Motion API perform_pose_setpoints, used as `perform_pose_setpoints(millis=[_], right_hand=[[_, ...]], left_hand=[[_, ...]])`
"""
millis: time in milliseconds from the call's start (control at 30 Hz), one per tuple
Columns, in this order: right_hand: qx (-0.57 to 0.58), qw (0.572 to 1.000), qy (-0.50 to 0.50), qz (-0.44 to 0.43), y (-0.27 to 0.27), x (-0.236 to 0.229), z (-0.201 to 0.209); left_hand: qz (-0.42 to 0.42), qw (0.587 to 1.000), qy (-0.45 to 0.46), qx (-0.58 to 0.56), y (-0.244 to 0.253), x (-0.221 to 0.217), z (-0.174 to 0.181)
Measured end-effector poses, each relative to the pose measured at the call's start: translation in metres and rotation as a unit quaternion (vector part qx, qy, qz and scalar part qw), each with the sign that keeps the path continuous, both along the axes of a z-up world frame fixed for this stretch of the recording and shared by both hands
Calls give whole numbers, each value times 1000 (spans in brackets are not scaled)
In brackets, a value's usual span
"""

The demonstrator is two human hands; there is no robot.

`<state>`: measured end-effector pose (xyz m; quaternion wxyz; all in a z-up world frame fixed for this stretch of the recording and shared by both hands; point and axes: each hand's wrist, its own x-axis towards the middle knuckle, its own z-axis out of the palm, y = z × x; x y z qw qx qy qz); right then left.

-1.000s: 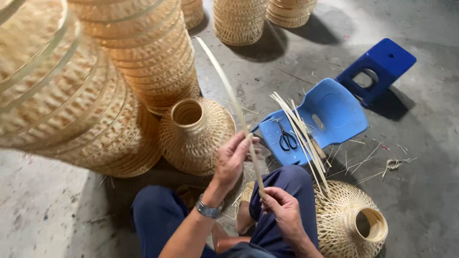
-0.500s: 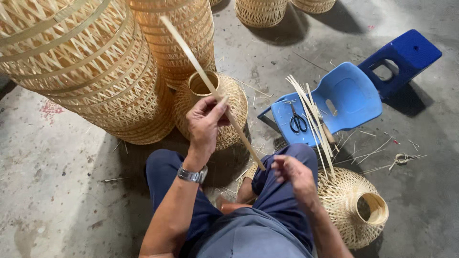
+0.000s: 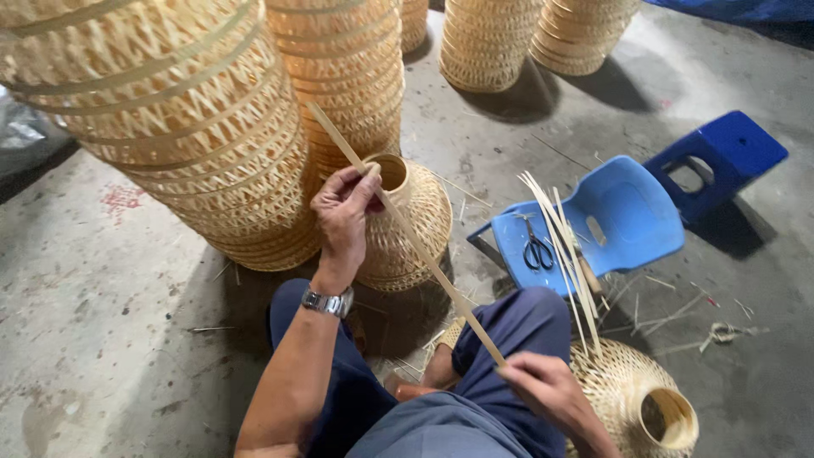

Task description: The person weaves bamboo strips into the necks and bodies of several woven bamboo baskets, using scissors to trim excess strips and handling multiple long, thin bamboo fibers.

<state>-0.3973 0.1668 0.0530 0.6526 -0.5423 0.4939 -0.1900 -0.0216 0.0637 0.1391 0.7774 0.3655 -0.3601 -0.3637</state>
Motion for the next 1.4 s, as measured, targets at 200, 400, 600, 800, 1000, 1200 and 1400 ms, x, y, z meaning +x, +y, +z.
perform_pose_setpoints(millis=[200,400,600,800,1000,1200,1400], right_hand=[[40,998,-56,-4,7,-46,-64],[-472,869,143,48,-19,8,-5],[-488,871,38,-41,-51,88,103],[-518,854,-53,-21,-76,139,149],[-453,887,-89,17,-80,151,139],[-428,887,-171,19,-83,143,136],[-470,875,-113,28,-76,143,150]], left_hand=[[8,999,34,-1,-1,16,7],[46,998,-38,-31,13,7,38],[-5,979,-173,-105,33,-16,74],[35,942,-314,-111,51,-42,104],[52,927,-363,-84,57,-51,104],[-54,930,-361,-51,68,-49,71],[-39,954,-294,-37,71,-55,62]])
